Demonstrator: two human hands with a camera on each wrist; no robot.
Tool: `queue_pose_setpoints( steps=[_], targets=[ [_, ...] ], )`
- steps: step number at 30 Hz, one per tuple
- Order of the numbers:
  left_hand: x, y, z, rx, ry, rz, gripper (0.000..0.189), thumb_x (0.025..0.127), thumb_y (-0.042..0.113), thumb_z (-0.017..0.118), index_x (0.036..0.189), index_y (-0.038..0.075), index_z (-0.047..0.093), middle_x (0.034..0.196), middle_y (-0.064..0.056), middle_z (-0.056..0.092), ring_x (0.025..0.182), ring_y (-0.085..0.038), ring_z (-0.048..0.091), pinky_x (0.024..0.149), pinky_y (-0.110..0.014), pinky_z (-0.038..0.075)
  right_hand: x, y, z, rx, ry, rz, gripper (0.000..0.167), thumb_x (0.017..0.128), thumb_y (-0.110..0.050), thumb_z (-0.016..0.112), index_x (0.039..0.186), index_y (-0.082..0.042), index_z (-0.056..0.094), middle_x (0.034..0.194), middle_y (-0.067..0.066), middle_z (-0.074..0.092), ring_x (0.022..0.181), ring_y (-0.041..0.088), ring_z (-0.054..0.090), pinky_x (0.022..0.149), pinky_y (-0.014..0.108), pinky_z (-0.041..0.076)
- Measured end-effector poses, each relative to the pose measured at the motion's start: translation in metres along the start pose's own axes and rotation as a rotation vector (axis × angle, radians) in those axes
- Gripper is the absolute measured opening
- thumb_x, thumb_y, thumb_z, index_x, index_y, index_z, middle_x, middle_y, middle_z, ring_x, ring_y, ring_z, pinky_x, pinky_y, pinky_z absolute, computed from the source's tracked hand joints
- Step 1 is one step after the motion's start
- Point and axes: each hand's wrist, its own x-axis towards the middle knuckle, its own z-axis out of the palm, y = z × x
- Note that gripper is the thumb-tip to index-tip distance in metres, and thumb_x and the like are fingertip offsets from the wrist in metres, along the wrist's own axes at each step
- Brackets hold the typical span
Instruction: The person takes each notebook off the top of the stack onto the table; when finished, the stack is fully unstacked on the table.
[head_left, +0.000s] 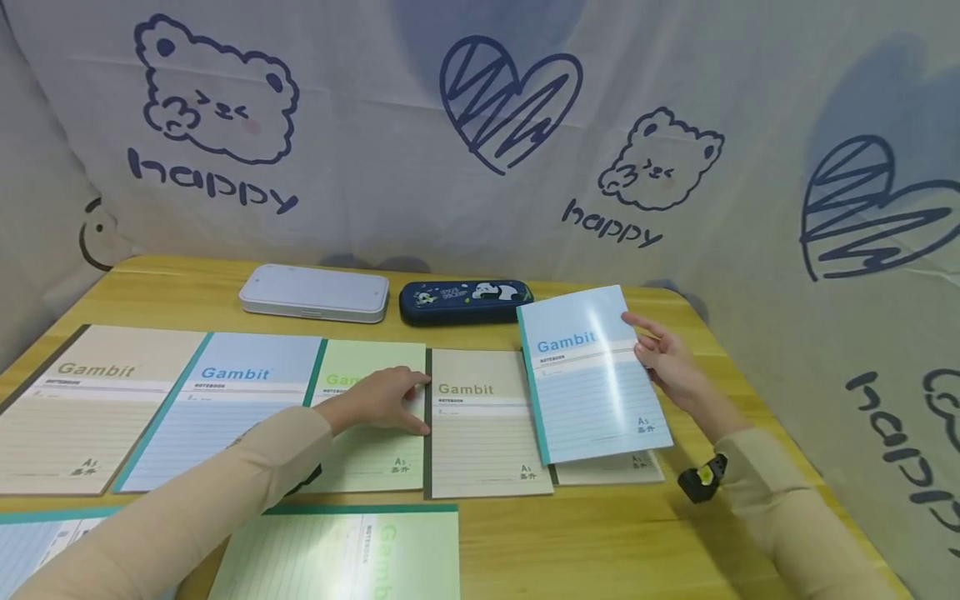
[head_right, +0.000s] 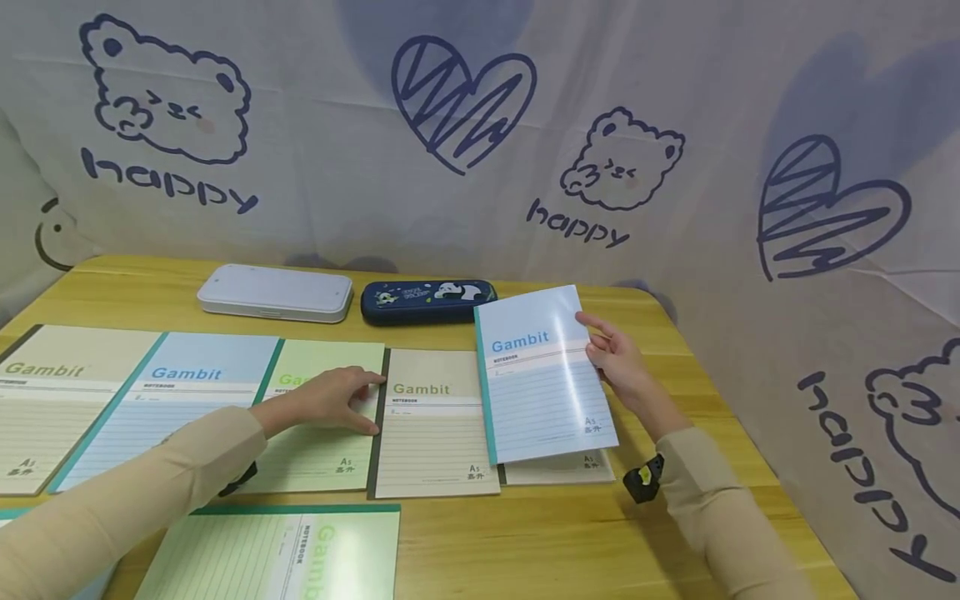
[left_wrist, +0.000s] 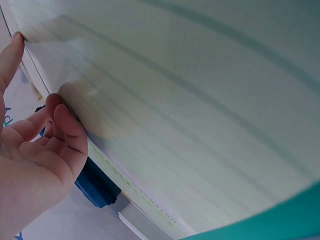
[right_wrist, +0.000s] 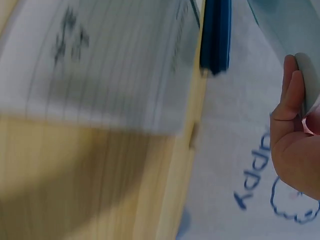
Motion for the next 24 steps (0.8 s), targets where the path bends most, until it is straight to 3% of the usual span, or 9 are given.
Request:
queue_pose_setpoints(
  steps=[7,14,16,21,24],
  targets=[
    [0.003,-0.001,0.003,0.014,0.003,-0.016,0.075,0.069,0.036,0.076,0.127,0.000,0.046,0.087,-0.002,0.050,0.078,-0.016,0.045,0.074,-0.031,0.039,-0.004,-0.001,-0.038,-0.042,0.058,-0.034,0.041,0.094,0.000,0.036,0.133,-0.014,0.040,0.095,-0.009,0.062,0.078,0.008,0.059,0.060,0.020,0.046],
    [0.001,0.001,0.002,0.015,0.009,-0.015,0.076,0.068,0.036,0.076,0.127,0.001,0.046,0.088,-0.002,0.050,0.078,-0.016,0.045,0.074,-0.032,0.040,-0.007,-0.001,-0.073,-0.188,0.136,0.006,0.044,0.095,-0.004,0.037,0.138,-0.015,0.035,0.096,-0.017,0.057,0.082,0.002,0.056,0.066,0.019,0.046],
    [0.001,0.000,0.002,0.013,0.009,-0.016,0.076,0.067,0.036,0.076,0.127,0.000,0.046,0.087,-0.002,0.050,0.078,-0.016,0.045,0.074,-0.032,0.040,-0.007,0.000,-0.084,-0.247,0.157,0.028,0.045,0.095,-0.005,0.036,0.139,-0.015,0.033,0.102,-0.013,0.055,0.083,-0.001,0.055,0.068,0.018,0.045],
    [0.003,-0.002,0.003,0.012,0.010,-0.017,0.076,0.067,0.036,0.076,0.127,0.001,0.046,0.088,-0.002,0.050,0.078,-0.016,0.045,0.074,-0.031,0.040,-0.008,0.000,-0.108,-0.399,0.173,0.084,0.046,0.096,-0.008,0.034,0.141,-0.015,0.028,0.125,0.013,0.043,0.086,-0.007,0.050,0.072,0.016,0.043],
    [0.004,-0.002,0.003,0.014,0.009,-0.019,0.076,0.067,0.036,0.076,0.127,0.001,0.046,0.088,-0.002,0.050,0.079,-0.016,0.045,0.074,-0.031,0.040,-0.009,0.000,-0.121,-0.456,0.158,0.105,0.046,0.096,-0.008,0.034,0.141,-0.018,0.027,0.128,0.018,0.038,0.086,-0.009,0.048,0.073,0.015,0.043]
  ],
)
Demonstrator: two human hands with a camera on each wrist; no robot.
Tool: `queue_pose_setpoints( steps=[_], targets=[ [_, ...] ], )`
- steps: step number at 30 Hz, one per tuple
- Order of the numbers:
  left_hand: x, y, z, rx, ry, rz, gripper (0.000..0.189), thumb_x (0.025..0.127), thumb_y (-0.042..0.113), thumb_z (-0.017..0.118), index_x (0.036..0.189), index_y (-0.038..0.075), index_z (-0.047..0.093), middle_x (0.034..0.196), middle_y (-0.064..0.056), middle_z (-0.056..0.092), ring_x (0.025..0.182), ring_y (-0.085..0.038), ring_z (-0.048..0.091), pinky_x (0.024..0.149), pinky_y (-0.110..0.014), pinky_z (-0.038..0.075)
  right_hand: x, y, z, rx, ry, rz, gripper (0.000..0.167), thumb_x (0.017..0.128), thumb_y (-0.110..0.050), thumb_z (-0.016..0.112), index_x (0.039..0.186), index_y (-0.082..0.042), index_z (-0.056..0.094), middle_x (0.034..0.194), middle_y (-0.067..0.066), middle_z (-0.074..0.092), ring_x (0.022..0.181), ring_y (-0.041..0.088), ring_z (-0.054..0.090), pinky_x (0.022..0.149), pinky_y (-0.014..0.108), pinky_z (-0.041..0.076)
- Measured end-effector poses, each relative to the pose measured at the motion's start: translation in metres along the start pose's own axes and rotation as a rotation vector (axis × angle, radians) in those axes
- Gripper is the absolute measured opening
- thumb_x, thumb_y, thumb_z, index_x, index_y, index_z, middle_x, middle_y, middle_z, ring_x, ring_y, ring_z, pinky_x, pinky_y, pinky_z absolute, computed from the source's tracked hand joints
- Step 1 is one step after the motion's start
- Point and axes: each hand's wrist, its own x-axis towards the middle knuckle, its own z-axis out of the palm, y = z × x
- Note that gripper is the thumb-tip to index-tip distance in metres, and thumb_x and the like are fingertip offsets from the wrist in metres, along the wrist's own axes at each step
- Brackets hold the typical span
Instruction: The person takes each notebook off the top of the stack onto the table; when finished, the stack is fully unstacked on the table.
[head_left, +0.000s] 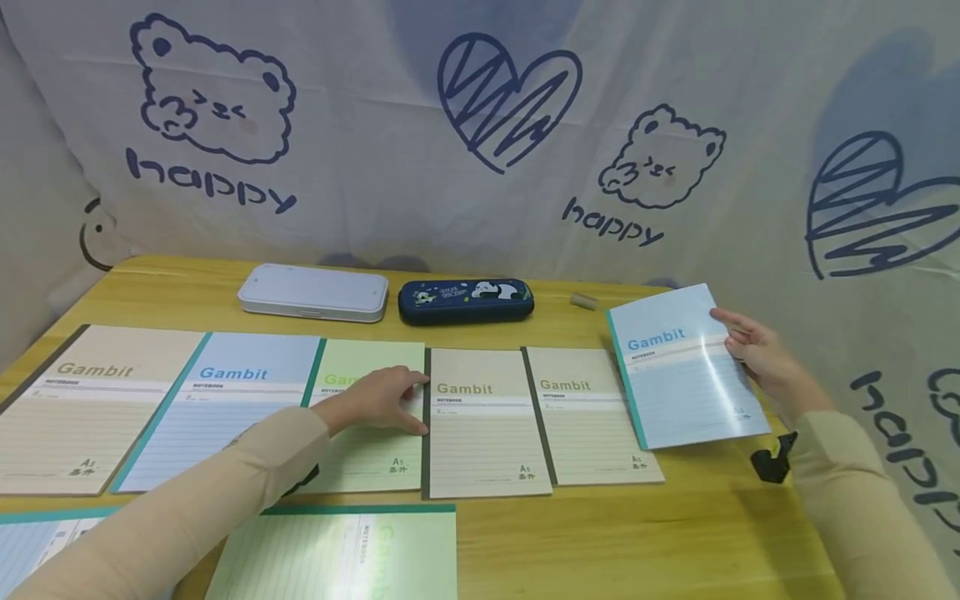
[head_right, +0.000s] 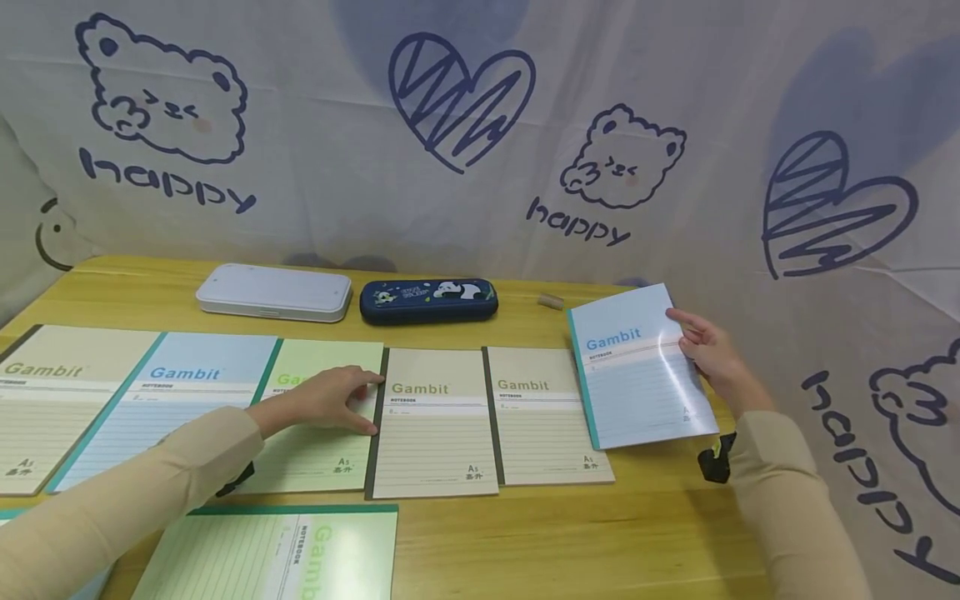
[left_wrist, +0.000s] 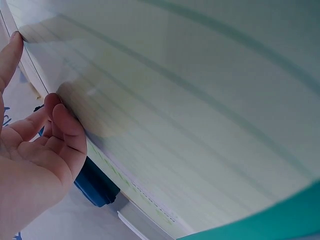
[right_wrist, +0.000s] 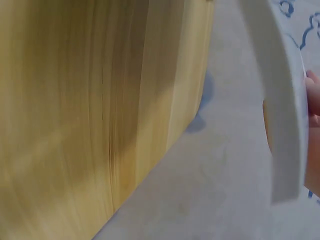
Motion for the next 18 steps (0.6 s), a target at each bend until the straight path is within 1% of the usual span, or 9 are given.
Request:
queue_pose_setpoints(
  steps=[2,4,7,11,14,18],
  targets=[
    [0.000,0.000,0.000,0.004,-0.002,-0.002,0.076,0.068,0.036,0.076,0.128,0.001,0.046,0.088,-0.002,0.051,0.079,-0.016,0.045,0.075,-0.032,0.040,0.000,0.003,-0.006,-0.015,-0.015,-0.002,0.046,0.096,-0.007,0.034,0.141,-0.015,0.027,0.124,0.015,0.043,0.086,-0.009,0.048,0.073,0.015,0.043],
    [0.000,0.000,0.000,0.003,-0.004,-0.012,0.076,0.068,0.036,0.076,0.128,0.001,0.046,0.089,-0.002,0.051,0.079,-0.016,0.046,0.075,-0.032,0.040,0.000,0.006,-0.010,-0.047,-0.028,0.005,0.046,0.096,-0.007,0.035,0.141,-0.012,0.026,0.118,0.008,0.047,0.086,-0.009,0.048,0.074,0.015,0.043],
    [-0.001,0.000,0.000,0.001,-0.008,-0.020,0.076,0.068,0.037,0.076,0.129,0.002,0.046,0.089,-0.002,0.051,0.080,-0.016,0.046,0.076,-0.031,0.040,0.001,0.009,-0.014,-0.096,-0.037,0.042,0.046,0.096,-0.009,0.035,0.140,-0.006,0.023,0.114,0.009,0.049,0.083,-0.006,0.050,0.073,0.015,0.043],
    [0.000,0.000,0.001,-0.004,-0.012,-0.013,0.076,0.068,0.036,0.076,0.128,0.002,0.046,0.088,-0.002,0.050,0.079,-0.016,0.045,0.075,-0.031,0.039,0.000,0.014,-0.015,-0.173,-0.045,0.111,0.047,0.097,-0.012,0.035,0.140,-0.004,0.019,0.124,0.026,0.039,0.083,-0.002,0.050,0.073,0.016,0.042],
    [0.000,0.000,0.001,-0.003,-0.011,-0.009,0.076,0.068,0.036,0.076,0.128,0.002,0.046,0.088,-0.001,0.050,0.079,-0.016,0.045,0.074,-0.031,0.039,-0.002,0.019,-0.016,-0.207,-0.054,0.139,0.047,0.097,-0.011,0.034,0.141,-0.004,0.019,0.125,0.029,0.037,0.090,0.009,0.051,0.074,0.019,0.042],
    [0.000,0.000,0.000,0.001,-0.009,-0.012,0.076,0.068,0.037,0.076,0.129,0.003,0.045,0.089,-0.001,0.050,0.080,-0.015,0.045,0.075,-0.031,0.040,-0.003,0.025,-0.013,-0.212,-0.067,0.161,0.046,0.097,-0.008,0.033,0.140,-0.003,0.020,0.124,0.028,0.037,0.101,0.026,0.046,0.075,0.023,0.041]
  ],
)
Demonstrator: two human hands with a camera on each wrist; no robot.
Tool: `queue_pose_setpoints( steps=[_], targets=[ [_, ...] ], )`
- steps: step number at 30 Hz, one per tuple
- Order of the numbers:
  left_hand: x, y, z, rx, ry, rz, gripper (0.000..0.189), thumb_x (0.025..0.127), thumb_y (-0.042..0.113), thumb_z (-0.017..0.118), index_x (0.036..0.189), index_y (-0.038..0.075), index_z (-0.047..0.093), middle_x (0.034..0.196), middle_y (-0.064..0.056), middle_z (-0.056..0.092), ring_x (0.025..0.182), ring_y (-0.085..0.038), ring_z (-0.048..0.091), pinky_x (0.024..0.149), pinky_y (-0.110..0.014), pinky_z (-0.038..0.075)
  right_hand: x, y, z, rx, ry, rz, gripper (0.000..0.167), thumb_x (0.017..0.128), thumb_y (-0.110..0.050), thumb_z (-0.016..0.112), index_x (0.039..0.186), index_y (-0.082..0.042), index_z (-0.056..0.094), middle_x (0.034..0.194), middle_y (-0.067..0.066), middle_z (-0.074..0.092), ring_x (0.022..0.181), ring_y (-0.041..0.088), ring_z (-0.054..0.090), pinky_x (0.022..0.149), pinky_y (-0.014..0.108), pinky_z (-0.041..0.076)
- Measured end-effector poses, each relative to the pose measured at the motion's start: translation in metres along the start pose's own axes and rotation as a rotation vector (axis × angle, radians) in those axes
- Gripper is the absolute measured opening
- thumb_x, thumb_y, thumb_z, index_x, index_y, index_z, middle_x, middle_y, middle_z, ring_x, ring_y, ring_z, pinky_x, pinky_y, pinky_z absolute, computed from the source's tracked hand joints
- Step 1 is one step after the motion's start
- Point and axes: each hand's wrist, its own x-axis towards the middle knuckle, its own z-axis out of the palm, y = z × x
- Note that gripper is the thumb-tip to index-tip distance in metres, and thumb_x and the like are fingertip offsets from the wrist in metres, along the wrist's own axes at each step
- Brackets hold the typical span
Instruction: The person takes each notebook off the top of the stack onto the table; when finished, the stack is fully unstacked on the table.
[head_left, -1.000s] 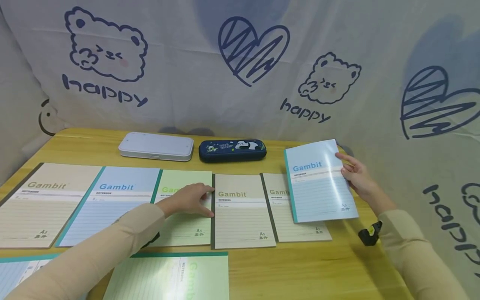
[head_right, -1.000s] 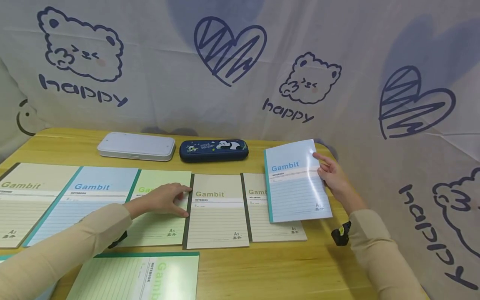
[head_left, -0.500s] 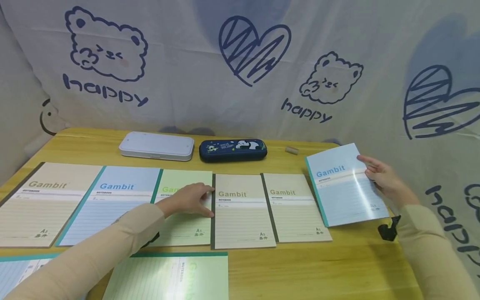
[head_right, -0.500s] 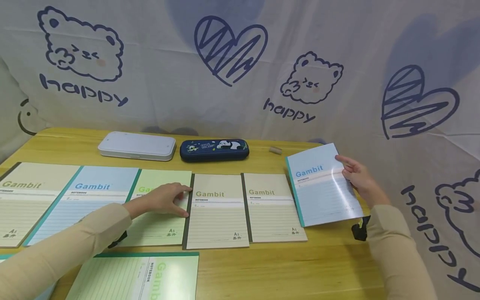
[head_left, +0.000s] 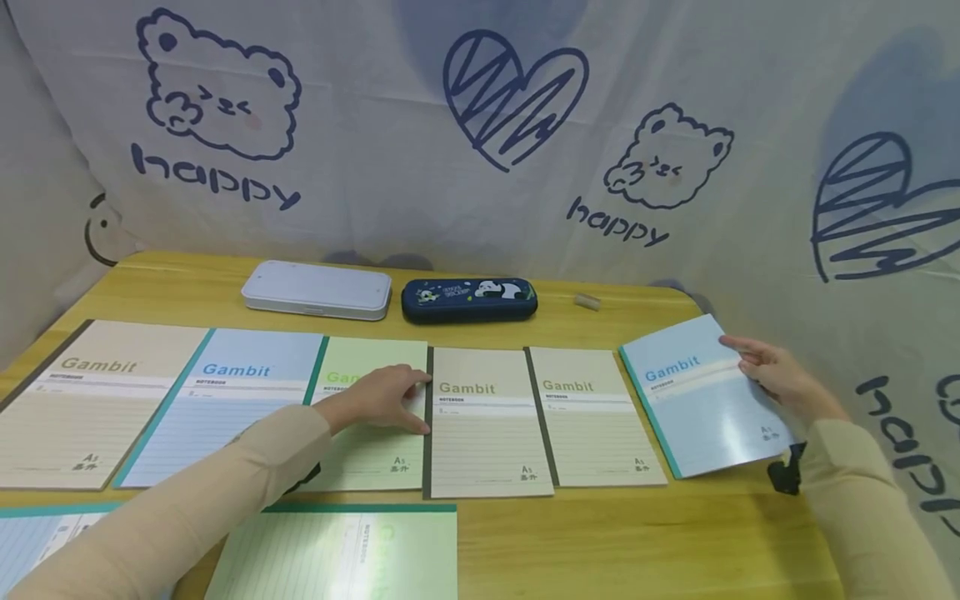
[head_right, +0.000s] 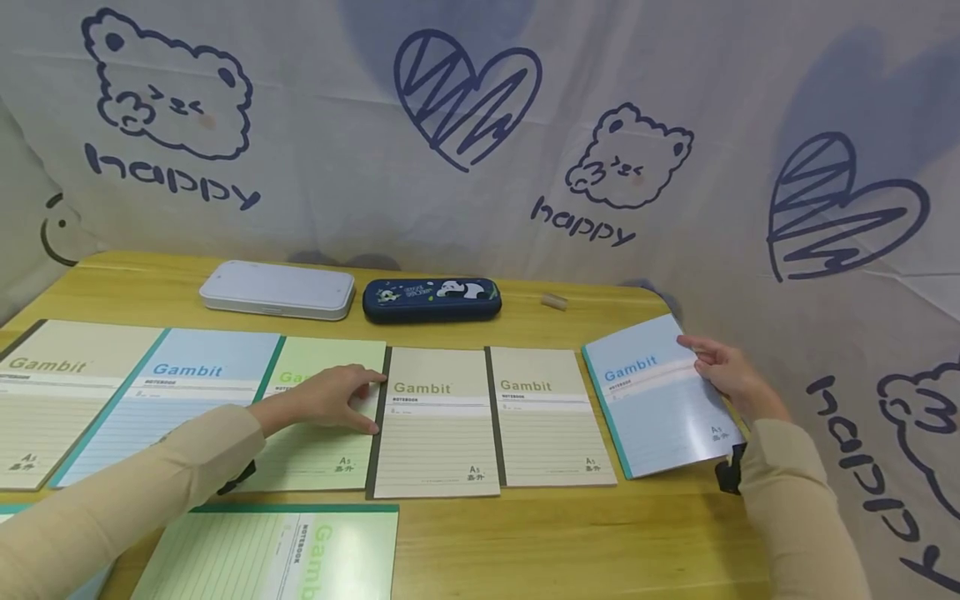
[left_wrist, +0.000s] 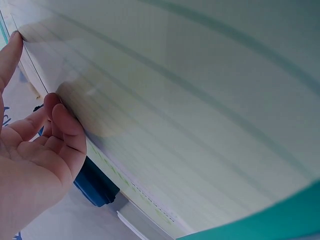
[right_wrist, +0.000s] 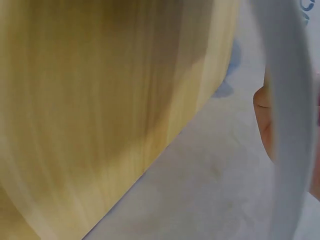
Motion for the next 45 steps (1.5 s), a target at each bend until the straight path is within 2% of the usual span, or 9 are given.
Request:
queue_pose_setpoints(
  steps=[7,13,16,18,20,22,24,31,45],
  targets=[
    [0.001,0.002,0.001,0.006,0.001,-0.009,0.076,0.068,0.037,0.076,0.129,0.003,0.046,0.089,-0.001,0.051,0.081,-0.016,0.045,0.076,-0.032,0.039,-0.001,0.004,0.008,-0.001,-0.006,-0.010,0.045,0.095,-0.003,0.035,0.138,0.000,0.024,0.120,0.030,0.040,0.090,0.017,0.050,0.070,0.020,0.043],
    [0.000,0.003,0.000,0.005,0.001,-0.008,0.076,0.068,0.037,0.076,0.129,0.003,0.046,0.089,-0.001,0.050,0.081,-0.016,0.045,0.075,-0.032,0.039,0.001,0.010,0.010,-0.024,-0.030,0.040,0.047,0.094,-0.006,0.038,0.139,-0.002,0.024,0.124,0.031,0.037,0.097,0.027,0.046,0.072,0.026,0.041],
    [0.000,0.003,0.000,0.007,0.000,-0.006,0.076,0.068,0.037,0.076,0.129,0.003,0.046,0.089,-0.001,0.051,0.081,-0.016,0.045,0.075,-0.032,0.039,0.001,0.016,0.012,-0.021,-0.056,0.077,0.052,0.093,-0.010,0.047,0.140,-0.004,0.025,0.131,0.030,0.032,0.101,0.031,0.044,0.078,0.037,0.042],
    [0.000,0.003,0.000,0.009,-0.001,-0.007,0.076,0.068,0.037,0.076,0.129,0.003,0.046,0.089,-0.001,0.051,0.081,-0.016,0.045,0.075,-0.031,0.039,0.000,0.019,0.013,-0.013,-0.096,0.068,0.060,0.089,-0.011,0.054,0.140,-0.003,0.024,0.137,0.030,0.024,0.112,0.038,0.037,0.087,0.048,0.037],
    [0.000,0.003,-0.001,0.009,-0.001,0.000,0.076,0.068,0.037,0.076,0.128,0.002,0.046,0.089,-0.002,0.051,0.080,-0.016,0.045,0.075,-0.032,0.039,0.000,0.023,0.014,-0.003,-0.136,0.047,0.070,0.083,-0.014,0.062,0.139,-0.001,0.023,0.141,0.029,0.014,0.123,0.043,0.023,0.095,0.055,0.025],
    [0.001,0.003,-0.001,0.007,-0.001,0.001,0.076,0.068,0.037,0.076,0.128,0.002,0.046,0.089,-0.002,0.051,0.080,-0.016,0.045,0.076,-0.032,0.039,-0.001,0.026,0.016,0.021,-0.187,0.018,0.079,0.079,-0.017,0.067,0.139,0.002,0.021,0.142,0.029,0.004,0.127,0.046,0.006,0.097,0.059,0.014],
    [0.001,0.003,-0.001,0.004,-0.002,0.000,0.076,0.068,0.036,0.076,0.128,0.002,0.046,0.089,-0.002,0.051,0.080,-0.016,0.045,0.075,-0.031,0.039,-0.001,0.028,0.018,0.028,-0.207,0.004,0.083,0.075,-0.021,0.071,0.138,0.003,0.022,0.142,0.029,0.002,0.127,0.046,-0.001,0.097,0.060,0.009],
    [0.001,0.002,-0.001,0.004,-0.003,0.001,0.076,0.068,0.036,0.076,0.129,0.002,0.045,0.088,-0.001,0.050,0.080,-0.016,0.045,0.074,-0.031,0.039,0.000,0.032,0.024,0.007,-0.244,0.021,0.084,0.073,-0.025,0.072,0.137,0.002,0.025,0.140,0.034,-0.002,0.125,0.050,0.000,0.096,0.061,0.007],
    [0.000,0.000,0.000,0.007,-0.001,0.017,0.076,0.068,0.037,0.076,0.128,0.001,0.045,0.086,-0.001,0.050,0.079,-0.016,0.044,0.072,-0.030,0.039,-0.002,0.031,0.035,-0.105,-0.220,0.060,0.090,0.069,-0.031,0.075,0.138,-0.001,0.025,0.137,0.037,-0.001,0.124,0.052,0.001,0.096,0.061,0.005]
  ],
)
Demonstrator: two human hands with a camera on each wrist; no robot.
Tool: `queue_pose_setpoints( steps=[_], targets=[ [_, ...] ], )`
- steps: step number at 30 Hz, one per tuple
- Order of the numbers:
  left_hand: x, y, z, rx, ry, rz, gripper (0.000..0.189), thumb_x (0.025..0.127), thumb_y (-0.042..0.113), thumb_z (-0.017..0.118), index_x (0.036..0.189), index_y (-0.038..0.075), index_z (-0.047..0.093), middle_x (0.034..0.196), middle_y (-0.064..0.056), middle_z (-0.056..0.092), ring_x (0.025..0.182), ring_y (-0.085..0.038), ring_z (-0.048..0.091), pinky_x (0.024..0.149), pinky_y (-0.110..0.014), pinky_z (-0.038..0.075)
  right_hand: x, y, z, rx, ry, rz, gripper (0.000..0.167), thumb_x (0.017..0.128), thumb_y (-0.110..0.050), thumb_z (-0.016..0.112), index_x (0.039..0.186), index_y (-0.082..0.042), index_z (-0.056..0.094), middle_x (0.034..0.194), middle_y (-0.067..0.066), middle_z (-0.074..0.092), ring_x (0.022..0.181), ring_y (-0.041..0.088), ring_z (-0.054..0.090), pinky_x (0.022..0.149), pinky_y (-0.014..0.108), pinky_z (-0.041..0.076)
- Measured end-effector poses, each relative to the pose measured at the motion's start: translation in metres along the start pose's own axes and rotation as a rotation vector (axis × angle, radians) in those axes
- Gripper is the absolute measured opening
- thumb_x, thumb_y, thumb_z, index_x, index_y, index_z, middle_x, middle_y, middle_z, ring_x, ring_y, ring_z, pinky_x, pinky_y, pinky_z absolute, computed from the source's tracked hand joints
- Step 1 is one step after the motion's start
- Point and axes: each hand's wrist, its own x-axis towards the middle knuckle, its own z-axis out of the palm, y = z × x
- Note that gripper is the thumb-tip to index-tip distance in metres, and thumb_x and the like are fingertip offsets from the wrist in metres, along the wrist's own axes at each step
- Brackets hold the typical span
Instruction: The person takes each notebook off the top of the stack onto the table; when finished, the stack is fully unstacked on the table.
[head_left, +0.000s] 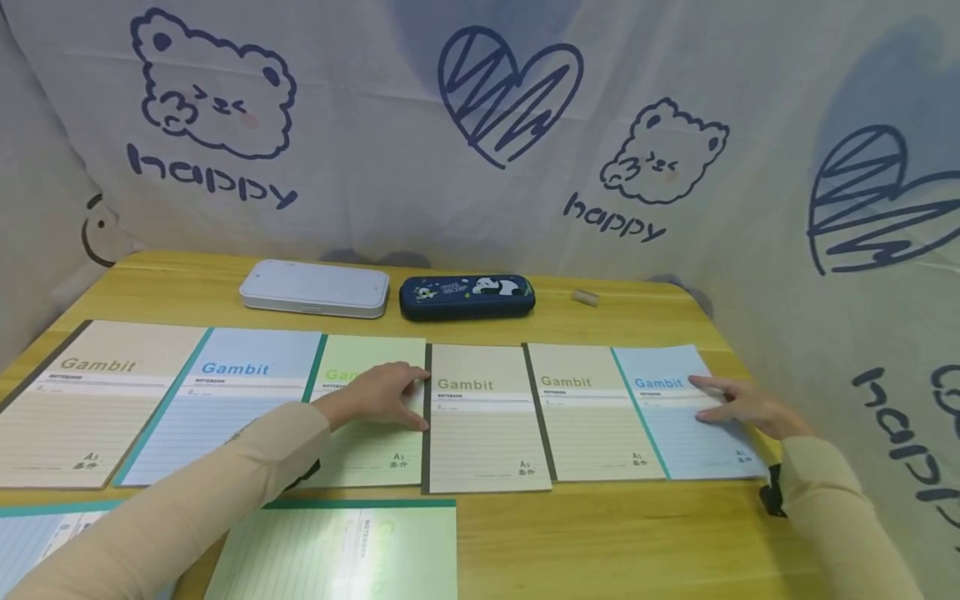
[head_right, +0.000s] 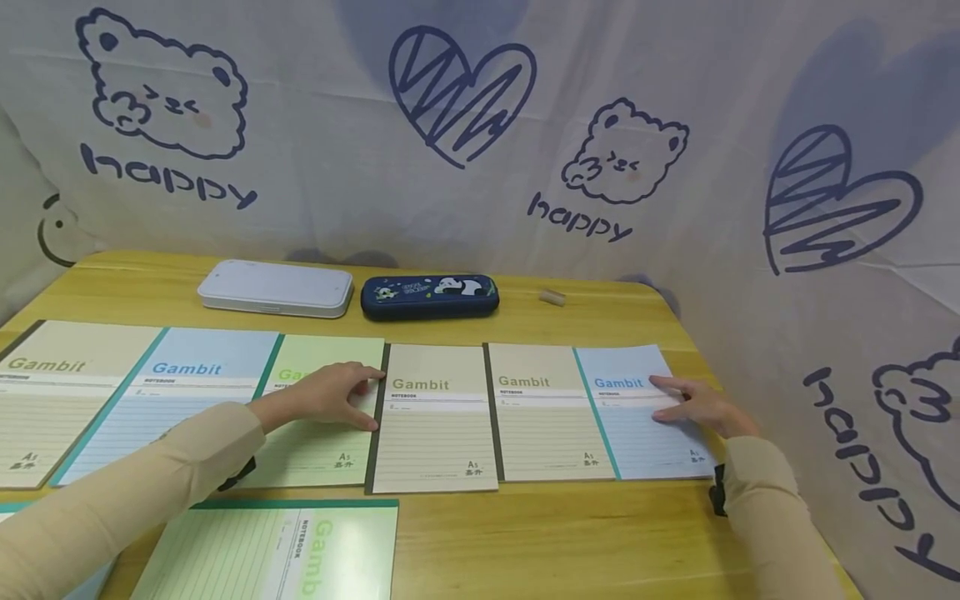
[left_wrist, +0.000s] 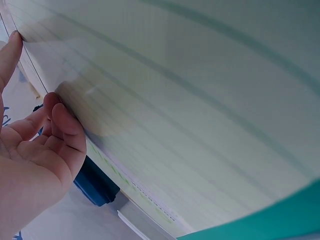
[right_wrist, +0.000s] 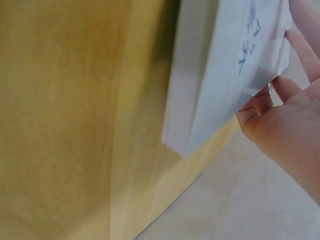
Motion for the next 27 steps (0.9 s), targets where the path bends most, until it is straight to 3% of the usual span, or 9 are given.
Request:
queue_pose_setpoints(
  steps=[6,14,21,26,27],
  targets=[
    [0.000,0.000,0.000,-0.004,0.000,0.002,0.076,0.068,0.036,0.076,0.128,0.000,0.045,0.087,-0.002,0.051,0.079,-0.016,0.045,0.074,-0.031,0.040,-0.001,-0.004,0.003,-0.006,-0.013,-0.022,0.088,0.068,-0.028,0.076,0.135,0.003,0.028,0.141,0.030,-0.006,0.124,0.051,-0.003,0.096,0.060,0.004],
    [0.000,-0.001,0.002,-0.007,-0.007,-0.026,0.076,0.068,0.036,0.076,0.129,0.002,0.045,0.088,-0.001,0.052,0.080,-0.016,0.046,0.076,-0.032,0.040,0.001,-0.005,0.005,-0.023,0.006,0.013,0.088,0.070,-0.034,0.074,0.136,0.001,0.028,0.139,0.034,0.002,0.123,0.052,0.003,0.096,0.061,0.008],
    [0.000,-0.003,0.001,-0.055,-0.004,0.010,0.073,0.069,0.034,0.076,0.127,0.001,0.047,0.089,-0.002,0.052,0.080,-0.016,0.046,0.075,-0.032,0.040,0.001,-0.008,0.004,0.048,0.084,0.007,0.083,0.077,-0.037,0.068,0.138,-0.001,0.025,0.140,0.033,0.006,0.123,0.050,0.010,0.095,0.061,0.013],
    [-0.003,-0.012,-0.003,-0.180,0.016,0.085,0.061,0.073,0.027,0.073,0.122,-0.002,0.050,0.090,-0.004,0.054,0.079,-0.017,0.049,0.072,-0.032,0.042,0.003,-0.019,0.007,0.078,0.176,-0.112,0.071,0.084,-0.030,0.062,0.136,0.004,0.029,0.137,0.031,0.021,0.120,0.046,0.023,0.094,0.055,0.023],
    [-0.004,-0.014,-0.004,-0.205,0.024,0.094,0.059,0.075,0.026,0.072,0.121,-0.003,0.051,0.090,-0.005,0.055,0.078,-0.017,0.050,0.072,-0.032,0.042,0.005,-0.021,0.009,0.087,0.196,-0.152,0.067,0.085,-0.028,0.061,0.135,0.003,0.031,0.136,0.028,0.026,0.119,0.041,0.028,0.093,0.050,0.027]
  ],
)
